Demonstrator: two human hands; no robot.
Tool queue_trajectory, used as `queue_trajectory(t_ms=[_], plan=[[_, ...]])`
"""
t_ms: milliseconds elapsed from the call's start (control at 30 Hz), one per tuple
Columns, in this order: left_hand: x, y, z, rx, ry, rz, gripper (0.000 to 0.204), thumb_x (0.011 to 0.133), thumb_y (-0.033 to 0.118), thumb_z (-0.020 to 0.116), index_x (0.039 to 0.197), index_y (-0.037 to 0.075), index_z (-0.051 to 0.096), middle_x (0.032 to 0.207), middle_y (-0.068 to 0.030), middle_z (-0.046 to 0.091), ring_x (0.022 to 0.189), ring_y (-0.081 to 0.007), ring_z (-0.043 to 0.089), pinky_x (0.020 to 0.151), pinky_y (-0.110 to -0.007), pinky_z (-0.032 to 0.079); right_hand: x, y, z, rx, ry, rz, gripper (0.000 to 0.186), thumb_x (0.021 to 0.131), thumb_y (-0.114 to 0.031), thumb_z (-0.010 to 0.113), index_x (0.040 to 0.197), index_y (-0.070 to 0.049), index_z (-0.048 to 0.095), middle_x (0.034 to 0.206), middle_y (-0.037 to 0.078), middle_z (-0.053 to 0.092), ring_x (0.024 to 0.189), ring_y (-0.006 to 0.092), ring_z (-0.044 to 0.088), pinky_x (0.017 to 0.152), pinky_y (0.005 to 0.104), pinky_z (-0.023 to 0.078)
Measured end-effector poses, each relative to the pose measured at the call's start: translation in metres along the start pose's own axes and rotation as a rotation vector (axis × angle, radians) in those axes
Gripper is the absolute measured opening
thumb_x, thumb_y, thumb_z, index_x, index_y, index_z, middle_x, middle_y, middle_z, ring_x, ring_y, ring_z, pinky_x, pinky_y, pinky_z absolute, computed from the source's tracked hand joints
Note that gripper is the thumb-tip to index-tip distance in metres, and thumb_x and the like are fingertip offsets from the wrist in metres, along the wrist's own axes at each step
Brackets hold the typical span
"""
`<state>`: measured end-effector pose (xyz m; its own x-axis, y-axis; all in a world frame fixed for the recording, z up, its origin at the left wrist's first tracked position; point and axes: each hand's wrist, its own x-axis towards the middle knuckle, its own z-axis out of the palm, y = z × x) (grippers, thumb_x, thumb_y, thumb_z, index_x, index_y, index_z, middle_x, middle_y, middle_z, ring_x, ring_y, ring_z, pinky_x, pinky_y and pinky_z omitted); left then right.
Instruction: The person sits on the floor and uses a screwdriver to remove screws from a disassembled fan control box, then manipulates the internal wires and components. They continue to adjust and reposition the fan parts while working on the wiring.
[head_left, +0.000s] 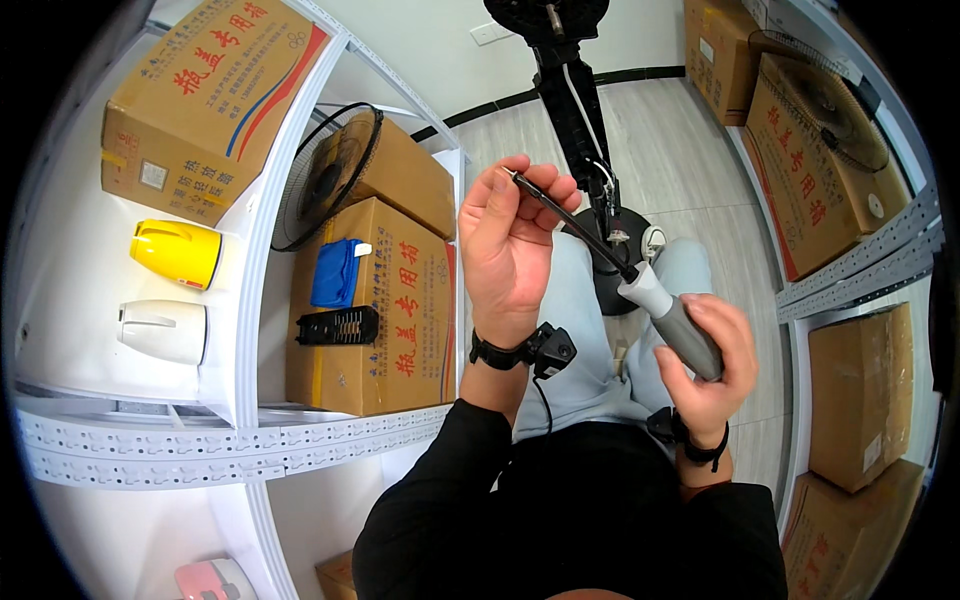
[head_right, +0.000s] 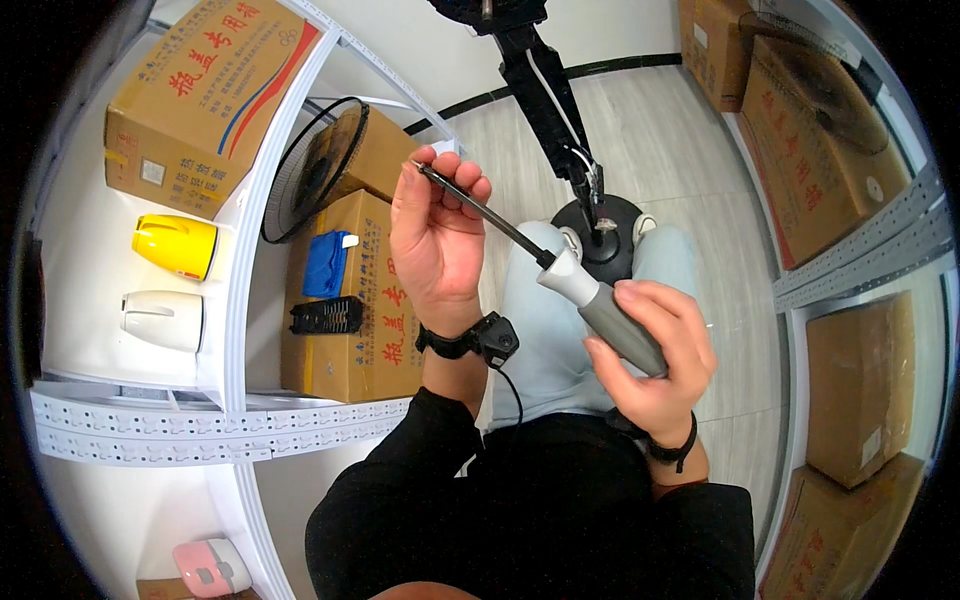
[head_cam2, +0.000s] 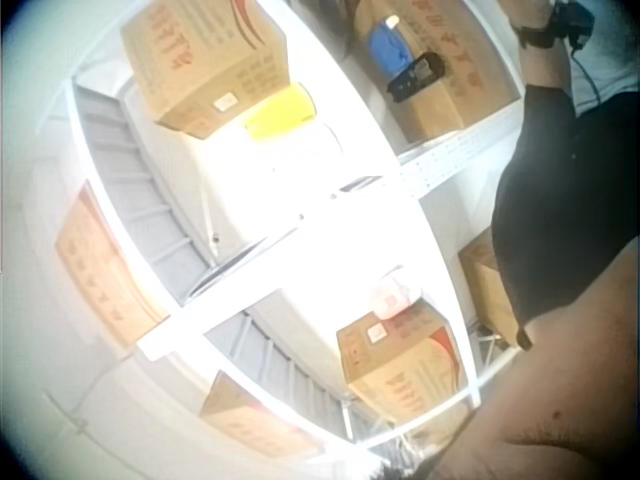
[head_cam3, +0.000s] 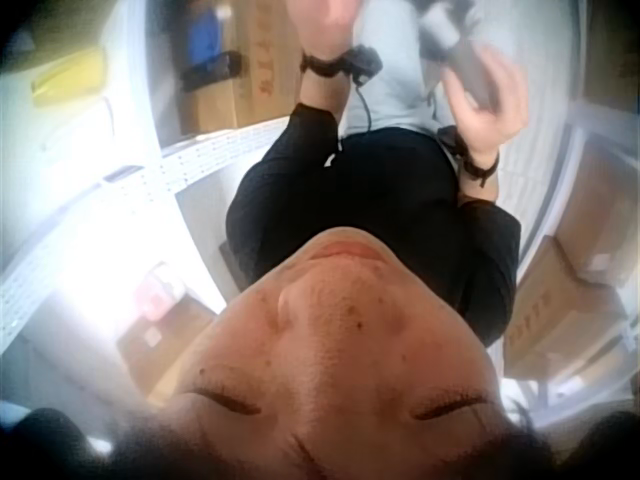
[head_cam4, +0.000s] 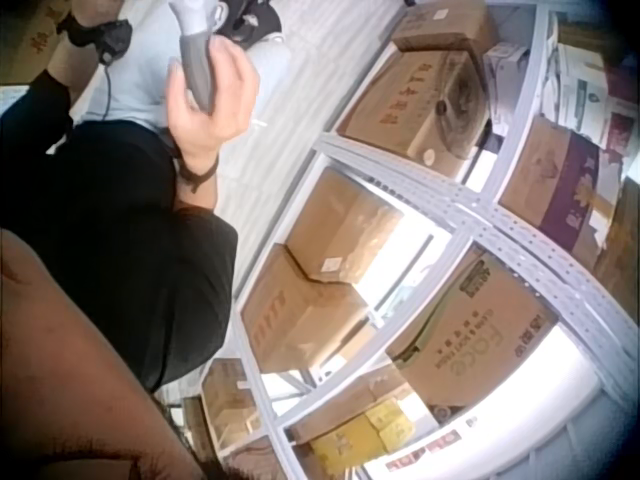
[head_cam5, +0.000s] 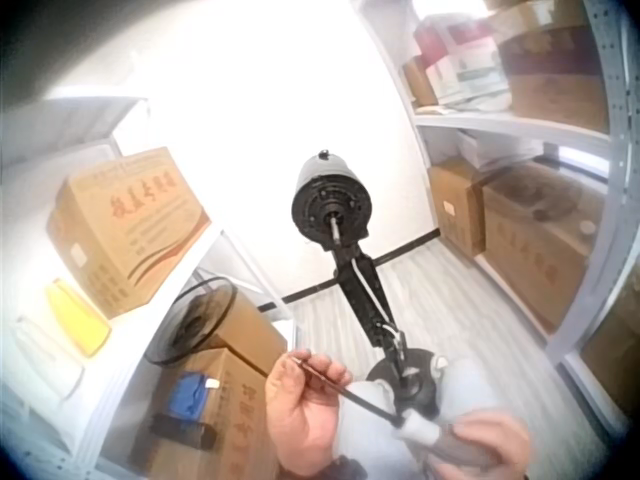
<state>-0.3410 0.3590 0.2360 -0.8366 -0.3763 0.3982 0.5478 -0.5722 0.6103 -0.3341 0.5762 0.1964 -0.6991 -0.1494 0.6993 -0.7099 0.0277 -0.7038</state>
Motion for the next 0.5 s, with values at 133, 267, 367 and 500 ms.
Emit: queue_trajectory(t_ms=[133,267,367,500], plan=[[0.0003,-0.0022,0.0018,-0.048,0.048,-0.001,0.022,0.098,0.021,0.055,0.111,0.004,0.059,0.104,-0.012,0.068,0.095,-0.0248,0.067,0.083,-0.04,0.058,-0.0033,0.001,-0.0035,0.08,0.016,0.022,0.041,0.064,-0.002,0.076,0.103,-0.001,0.064,0.105,0.02,0.065,0.093,0.0287,0.066,0.078,0.0354,0.054],[0.0001,-0.0041,0.0015,-0.095,0.074,0.002,0.022,0.098,0.022,0.054,0.111,0.004,0.059,0.105,-0.0107,0.068,0.097,-0.024,0.067,0.086,-0.039,0.058,-0.0038,0.0007,-0.0014,0.01,0.014,-0.011,0.041,0.064,-0.002,0.077,0.103,-0.002,0.064,0.105,0.02,0.065,0.092,0.0288,0.066,0.078,0.0355,0.054],[-0.0002,-0.0061,0.0006,-0.107,0.07,0.003,0.023,0.098,0.023,0.055,0.111,0.005,0.059,0.106,-0.0099,0.068,0.098,-0.0235,0.067,0.086,-0.038,0.058,-0.005,0.0006,-0.0014,0.009,0.016,-0.015,0.04,0.064,-0.003,0.076,0.102,-0.001,0.064,0.105,0.021,0.065,0.091,0.029,0.066,0.077,0.0359,0.055],[0.0016,-0.005,-0.0006,-0.167,0.07,0.014,0.023,0.099,0.024,0.053,0.112,0.005,0.059,0.108,-0.0092,0.068,0.1,-0.0222,0.067,0.088,-0.037,0.058,-0.0076,0.0015,-0.0033,0.039,0.024,-0.016,0.039,0.066,-0.004,0.076,0.102,0.0,0.064,0.105,0.022,0.064,0.091,0.0296,0.066,0.077,0.0365,0.054]])
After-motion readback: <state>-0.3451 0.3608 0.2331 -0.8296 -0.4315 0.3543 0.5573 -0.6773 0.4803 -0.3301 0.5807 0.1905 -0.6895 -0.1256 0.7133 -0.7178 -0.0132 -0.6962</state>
